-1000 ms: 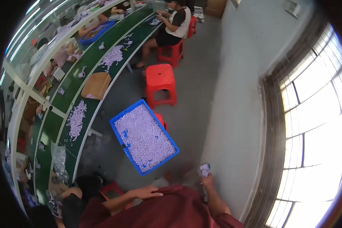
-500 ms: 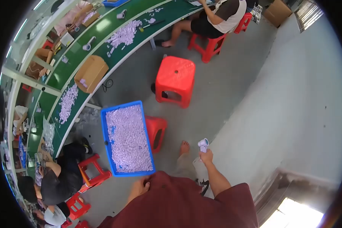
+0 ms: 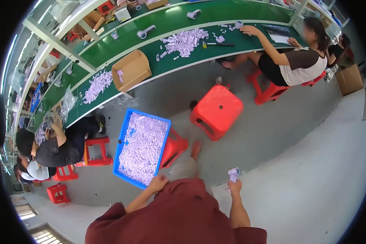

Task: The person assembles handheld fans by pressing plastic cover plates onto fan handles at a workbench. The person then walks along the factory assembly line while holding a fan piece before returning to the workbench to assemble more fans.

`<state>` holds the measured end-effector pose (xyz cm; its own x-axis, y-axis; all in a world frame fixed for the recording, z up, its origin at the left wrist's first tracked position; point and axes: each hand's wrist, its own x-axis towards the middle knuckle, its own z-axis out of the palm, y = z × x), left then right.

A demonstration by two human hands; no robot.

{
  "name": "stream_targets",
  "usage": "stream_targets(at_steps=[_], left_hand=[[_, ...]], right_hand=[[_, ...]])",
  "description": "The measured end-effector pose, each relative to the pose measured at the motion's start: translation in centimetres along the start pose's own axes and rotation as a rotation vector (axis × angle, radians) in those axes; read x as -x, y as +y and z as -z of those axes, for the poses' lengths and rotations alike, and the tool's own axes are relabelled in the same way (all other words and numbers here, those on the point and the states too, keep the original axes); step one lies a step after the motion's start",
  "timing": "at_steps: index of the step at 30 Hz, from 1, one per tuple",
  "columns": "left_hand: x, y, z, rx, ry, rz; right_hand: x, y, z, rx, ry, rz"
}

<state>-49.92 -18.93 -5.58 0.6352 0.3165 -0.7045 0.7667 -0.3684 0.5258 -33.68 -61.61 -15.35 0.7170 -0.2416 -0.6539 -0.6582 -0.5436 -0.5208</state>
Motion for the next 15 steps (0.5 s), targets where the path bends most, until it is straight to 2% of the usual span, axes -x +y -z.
stream_targets(at_steps=[1, 3, 4, 5, 7, 10, 12, 14, 15], left_hand=[[-2.1, 0.8, -0.3, 0.029, -0.006, -0.044], [-7.5, 5.1, 0.7, -0.068, 0.048, -0.116], [-8.2, 6.8, 0.2, -0.098, 0.058, -0.116], [-9.8, 8.2, -0.2, -0.05, 0.081, -0.072], [-11.0, 10.6, -0.6, -0.108, -0.006, -0.035], [-11.7, 11.9, -1.2, -0.068, -0.059, 0.099], [-12.1, 12.6, -3.0, 0.025, -0.091, 0.215], [-12.9, 14.5, -3.8, 0.108, -0.074, 0.281], [-13.0, 15.2, -4.5, 0.151, -0.066, 0.318]], right_hand=[[0.8, -2.8, 1.3, -0.06, -0.025, -0.044], [-1.6, -4.3, 2.0, -0.033, 0.084, -0.066], [-1.8, -3.7, 4.0, 0.017, 0.13, -0.094], [-1.7, -4.3, 6.0, -0.046, 0.121, -0.129], [-2.9, -7.1, 7.0, -0.216, 0.082, -0.175], [-6.5, -9.1, 8.4, -0.118, 0.023, -0.208], [-12.2, -6.6, 7.6, 0.055, 0.066, -0.074], [-14.3, -9.3, 8.4, 0.238, 0.081, -0.002], [-13.0, -13.4, 8.4, 0.33, 0.076, 0.005]])
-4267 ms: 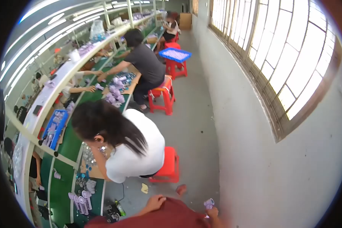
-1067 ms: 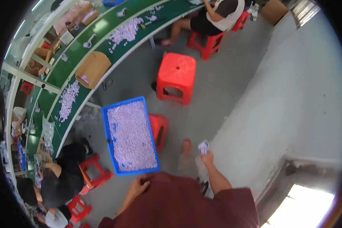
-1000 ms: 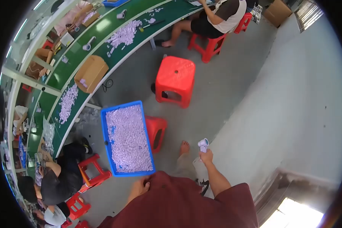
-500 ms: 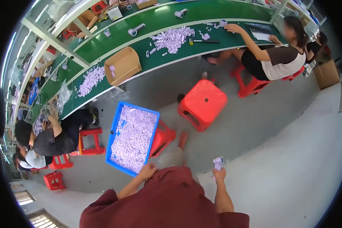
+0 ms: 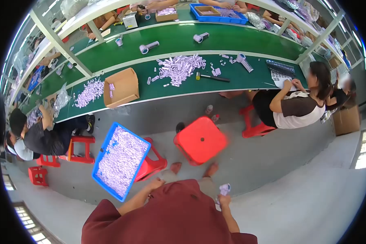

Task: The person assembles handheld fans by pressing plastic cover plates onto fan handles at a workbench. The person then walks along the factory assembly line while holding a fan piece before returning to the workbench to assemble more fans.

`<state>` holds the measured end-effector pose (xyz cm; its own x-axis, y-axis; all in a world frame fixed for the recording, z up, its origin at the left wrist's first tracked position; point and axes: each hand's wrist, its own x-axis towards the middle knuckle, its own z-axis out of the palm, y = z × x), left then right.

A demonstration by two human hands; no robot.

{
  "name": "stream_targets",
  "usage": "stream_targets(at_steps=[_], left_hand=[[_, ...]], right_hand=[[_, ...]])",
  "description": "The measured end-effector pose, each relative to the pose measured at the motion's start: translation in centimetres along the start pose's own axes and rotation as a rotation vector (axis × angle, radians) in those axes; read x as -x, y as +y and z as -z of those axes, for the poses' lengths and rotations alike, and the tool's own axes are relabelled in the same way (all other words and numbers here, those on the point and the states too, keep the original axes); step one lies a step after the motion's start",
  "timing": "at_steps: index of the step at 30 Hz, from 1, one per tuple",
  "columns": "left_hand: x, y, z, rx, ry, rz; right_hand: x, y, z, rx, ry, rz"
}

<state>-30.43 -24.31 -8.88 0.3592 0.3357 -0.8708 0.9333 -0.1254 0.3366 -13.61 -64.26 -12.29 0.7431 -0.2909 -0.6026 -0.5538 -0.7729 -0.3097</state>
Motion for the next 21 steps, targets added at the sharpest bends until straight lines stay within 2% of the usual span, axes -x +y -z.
stream_targets(at_steps=[3, 5, 7, 10, 13, 16, 19, 21], left_hand=[[-1.9, 0.5, -3.7, 0.081, 0.079, -0.026], [-0.2, 2.5, -5.7, 0.063, 0.137, -0.039], [4.3, 5.4, -6.2, 0.106, 0.18, -0.035], [11.7, 9.5, -6.4, 0.26, 0.185, 0.048], [13.3, 10.7, -7.7, 0.422, 0.335, 0.016], [11.8, 10.9, -7.3, 0.49, 0.309, 0.078], [9.5, 10.0, -5.4, 0.453, 0.288, 0.11], [8.1, 9.4, -3.0, 0.504, 0.232, 0.048]], right_hand=[[-5.8, -2.6, 1.2, 0.117, -0.025, 0.101], [-9.2, -4.1, 3.3, 0.069, -0.078, 0.142], [-10.9, -4.8, 5.9, 0.017, -0.206, 0.091], [-8.3, -9.5, 11.2, 0.109, -0.336, 0.252], [-14.7, -3.4, 7.3, 0.234, -0.184, 0.437], [-14.8, -5.8, 8.6, 0.271, -0.269, 0.482], [-12.0, -9.9, 9.3, 0.277, -0.252, 0.398], [-8.8, -12.2, 10.4, 0.159, -0.321, 0.381]])
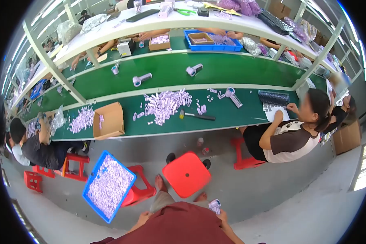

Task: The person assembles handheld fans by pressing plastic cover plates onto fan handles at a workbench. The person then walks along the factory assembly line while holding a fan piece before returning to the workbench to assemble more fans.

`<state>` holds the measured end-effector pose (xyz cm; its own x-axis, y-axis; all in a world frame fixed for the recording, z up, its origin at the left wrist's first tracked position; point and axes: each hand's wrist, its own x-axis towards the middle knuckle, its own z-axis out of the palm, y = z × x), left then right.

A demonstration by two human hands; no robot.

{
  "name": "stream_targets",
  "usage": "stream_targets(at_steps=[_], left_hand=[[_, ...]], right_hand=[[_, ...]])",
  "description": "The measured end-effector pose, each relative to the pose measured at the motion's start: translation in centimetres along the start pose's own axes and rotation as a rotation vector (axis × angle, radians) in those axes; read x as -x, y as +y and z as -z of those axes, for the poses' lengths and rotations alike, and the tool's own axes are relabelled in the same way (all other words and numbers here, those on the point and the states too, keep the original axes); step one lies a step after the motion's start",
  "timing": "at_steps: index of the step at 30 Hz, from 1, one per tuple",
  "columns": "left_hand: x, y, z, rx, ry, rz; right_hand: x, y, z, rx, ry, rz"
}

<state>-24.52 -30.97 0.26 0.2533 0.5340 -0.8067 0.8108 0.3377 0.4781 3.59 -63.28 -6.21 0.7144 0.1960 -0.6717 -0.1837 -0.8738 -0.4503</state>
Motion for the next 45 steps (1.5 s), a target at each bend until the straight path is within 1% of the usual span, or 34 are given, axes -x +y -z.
stream_targets(at_steps=[1, 3, 4, 5, 6, 7, 8, 9, 11, 12, 13, 14, 15, 17, 18, 20, 21, 22, 24, 26, 28, 30, 31, 32, 34, 35, 37, 38, 40, 43, 45], left_hand=[[-1.2, 0.2, 1.3, 0.025, -0.038, -0.02], [-6.4, -3.6, 3.0, 0.055, -0.151, -0.04], [-6.8, -1.1, 4.7, 0.069, -0.214, -0.046], [-6.1, 1.0, 6.7, 0.19, -0.325, -0.023], [-7.4, 2.8, 8.3, 0.137, -0.323, -0.066], [-8.2, 2.8, 10.0, 0.075, -0.327, -0.09], [-8.5, 2.8, 11.5, 0.014, -0.335, -0.108], [-8.5, 4.1, 12.7, 0.103, -0.432, -0.271], [-10.0, 3.4, 13.7, 0.212, -0.537, -0.19], [-12.3, 2.1, 13.1, 0.231, -0.527, 0.025], [-13.6, 1.8, 13.0, 0.246, -0.535, -0.009], [-14.5, 1.8, 12.9, 0.268, -0.543, -0.045], [-15.4, 3.3, 13.3, 0.099, -0.52, -0.109], [-17.1, 7.0, 13.4, -0.309, -0.341, -0.321], [-17.8, 9.0, 13.5, -0.512, -0.237, -0.425], [-18.8, 14.3, 13.0, -0.307, 0.005, -0.669], [-19.4, 16.9, 12.9, -0.181, 0.083, -0.688], [-20.3, 19.4, 12.8, -0.054, 0.162, -0.707], [-22.0, 23.1, 12.9, 0.067, 0.345, -0.793], [-23.0, 25.7, 12.8, 0.172, 0.517, -0.844], [-24.5, 27.2, 11.5, 0.257, 0.643, -0.755], [-26.4, 29.1, 9.4, 0.322, 0.774, -0.78], [-27.2, 30.2, 8.7, 0.303, 0.829, -0.758], [-28.1, 31.3, 8.3, 0.191, 0.911, -0.683], [-29.5, 32.5, 7.4, 0.209, 1.016, -0.758], [-28.4, 33.1, 7.2, 0.143, 1.046, -0.713], [-26.8, 37.1, 7.2, 0.041, 1.114, -0.661], [-26.4, 38.6, 7.1, 0.005, 1.115, -0.667], [-25.4, 40.3, 7.5, -0.076, 1.12, -0.654], [-25.8, 44.1, 8.6, -0.176, 1.098, -0.568], [-29.6, 45.0, 11.2, -0.226, 1.093, -0.733]], right_hand=[[0.4, -1.5, -0.1, -0.064, -0.02, 0.003], [0.9, 0.0, -2.0, -0.165, 0.033, -0.018], [1.9, -1.4, -2.6, -0.212, 0.063, -0.033], [3.1, -2.9, -3.0, -0.255, 0.102, 0.092], [5.9, -7.3, -2.2, -0.296, 0.137, 0.204], [8.9, -10.1, -2.6, -0.335, 0.166, 0.296], [8.9, -9.7, -3.9, -0.352, 0.214, 0.153], [10.7, -13.8, -3.0, -0.322, 0.251, 0.34], [12.2, -16.3, -3.5, -0.226, 0.276, 0.235], [13.0, -20.6, -2.5, -0.178, 0.271, 0.188], [12.2, -18.4, -3.7, -0.202, 0.292, 0.2], [11.6, -18.2, -3.9, -0.223, 0.311, 0.199], [11.0, -17.9, -4.2, -0.244, 0.33, 0.199], [9.9, -18.1, -4.5, -0.254, 0.375, 0.203], [8.9, -18.9, -4.2, -0.21, 0.398, 0.188], [6.7, -21.3, -3.1, -0.085, 0.44, 0.139], [5.2, -22.8, -1.9, -0.003, 0.459, 0.108], [3.2, -24.6, 0.0, 0.016, 0.401, 0.091], [-1.4, -28.5, 4.0, 0.055, 0.276, 0.049], [-8.1, -32.4, 8.6, 0.235, 0.316, 0.279], [-13.0, -40.4, 13.2, 0.175, 0.341, 0.616], [-20.6, -45.6, 17.7, 0.161, 0.39, 0.938], [-24.2, -48.1, 19.7, 0.124, 0.395, 0.999], [-27.9, -50.4, 21.8, 0.086, 0.396, 1.056], [-37.0, -53.4, 25.3, 0.12, 0.464, 0.981], [-40.2, -54.4, 26.9, 0.129, 0.458, 0.937], [-46.1, -57.0, 30.2, 0.139, 0.486, 0.856], [-48.7, -57.4, 31.3, 0.147, 0.495, 0.799], [-54.1, -57.9, 32.9, 0.234, 0.512, 0.825], [-58.5, -60.0, 33.2, 0.239, 0.471, 0.701], [-60.7, -61.1, 32.3, 0.283, 0.472, 0.669]])
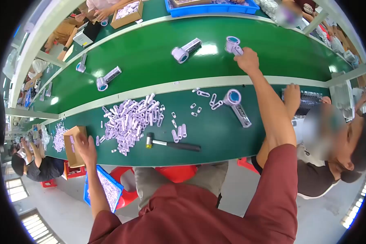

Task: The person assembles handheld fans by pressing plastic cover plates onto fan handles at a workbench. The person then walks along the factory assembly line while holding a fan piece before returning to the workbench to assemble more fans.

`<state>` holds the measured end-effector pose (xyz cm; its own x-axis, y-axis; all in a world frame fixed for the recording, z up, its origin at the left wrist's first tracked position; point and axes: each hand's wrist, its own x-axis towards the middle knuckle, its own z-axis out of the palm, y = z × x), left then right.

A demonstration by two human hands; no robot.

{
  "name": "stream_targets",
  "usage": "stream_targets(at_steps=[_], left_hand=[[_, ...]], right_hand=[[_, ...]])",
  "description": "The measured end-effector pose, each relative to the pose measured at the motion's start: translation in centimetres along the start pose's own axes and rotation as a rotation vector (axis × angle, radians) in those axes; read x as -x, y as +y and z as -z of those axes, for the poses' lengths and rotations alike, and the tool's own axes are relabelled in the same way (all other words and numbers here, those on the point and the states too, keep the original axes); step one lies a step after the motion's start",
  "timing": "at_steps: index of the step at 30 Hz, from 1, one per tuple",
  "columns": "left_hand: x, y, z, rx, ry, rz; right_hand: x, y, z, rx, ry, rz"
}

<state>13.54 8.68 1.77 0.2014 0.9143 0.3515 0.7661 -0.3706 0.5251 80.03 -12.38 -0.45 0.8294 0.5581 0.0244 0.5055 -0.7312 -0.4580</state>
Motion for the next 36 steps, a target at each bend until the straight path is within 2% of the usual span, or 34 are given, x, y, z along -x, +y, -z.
stream_targets(at_steps=[1, 3, 5, 7, 10, 13, 14, 17, 19, 21, 23, 25, 27, 29, 32, 33, 35, 36], left_hand=[[-2.5, -1.0, -1.9, 0.037, 0.024, -0.091], [-8.3, 2.1, -4.1, -0.091, -0.07, -0.237], [-13.8, 2.3, -8.3, -0.083, -0.106, -0.383], [-17.6, 1.6, -12.9, -0.121, -0.151, -0.462], [-20.4, 0.3, -17.7, -0.079, -0.415, -0.443], [-21.9, 0.9, -19.2, -0.133, -0.469, -0.375], [-22.2, 1.1, -19.3, -0.095, -0.389, -0.396], [-22.8, 1.6, -19.1, -0.102, -0.416, -0.404], [-22.0, 1.7, -18.2, -0.071, -0.363, -0.426], [-21.0, 2.1, -15.9, -0.121, -0.36, -0.435], [-19.0, 2.4, -12.3, -0.109, -0.27, -0.556], [-15.9, 4.2, -7.3, -0.043, -0.306, -0.484], [-12.0, 4.7, -3.2, 0.039, -0.243, -0.434], [-7.6, 4.8, 1.1, 0.041, -0.316, -0.135], [-1.8, 2.6, 4.5, -0.027, -0.273, -0.21], [-0.4, 1.4, 5.3, 0.074, -0.349, -0.126], [2.2, 0.0, 6.6, -0.049, -0.405, -0.165], [3.1, -0.2, 7.1, -0.098, -0.457, -0.135]], right_hand=[[-0.8, -0.1, -1.1, 0.047, 0.014, -0.004], [-2.4, -0.4, -3.2, 0.139, 0.076, -0.021], [-3.1, -0.6, -5.1, 0.145, 0.118, -0.095], [-3.0, -1.5, -6.5, 0.163, 0.145, -0.17], [-2.5, -2.0, -7.0, 0.198, 0.118, -0.201], [-2.5, -3.8, -5.8, 0.326, 0.157, -0.186], [-2.5, -4.5, -5.4, 0.379, 0.178, -0.183], [-3.2, -6.9, -6.8, 0.39, 0.257, 0.208], [-3.2, -9.1, -8.9, 0.316, 0.185, 0.652], [-2.6, -12.0, -11.3, 0.344, 0.075, 0.812], [-2.4, -13.7, -12.0, 0.394, -0.011, 0.714], [-3.2, -13.8, -11.1, 0.45, -0.112, 0.652], [-2.7, -13.7, -9.8, 0.507, -0.161, 0.624], [-1.2, -14.7, -8.0, 0.571, -0.149, 0.64], [3.4, -17.8, -4.0, 0.401, -0.004, 0.671], [5.3, -18.9, -3.0, 0.314, 0.048, 0.678], [9.3, -20.4, -1.6, 0.064, 0.058, 0.697], [10.5, -20.2, -1.8, -0.095, -0.015, 0.704]])
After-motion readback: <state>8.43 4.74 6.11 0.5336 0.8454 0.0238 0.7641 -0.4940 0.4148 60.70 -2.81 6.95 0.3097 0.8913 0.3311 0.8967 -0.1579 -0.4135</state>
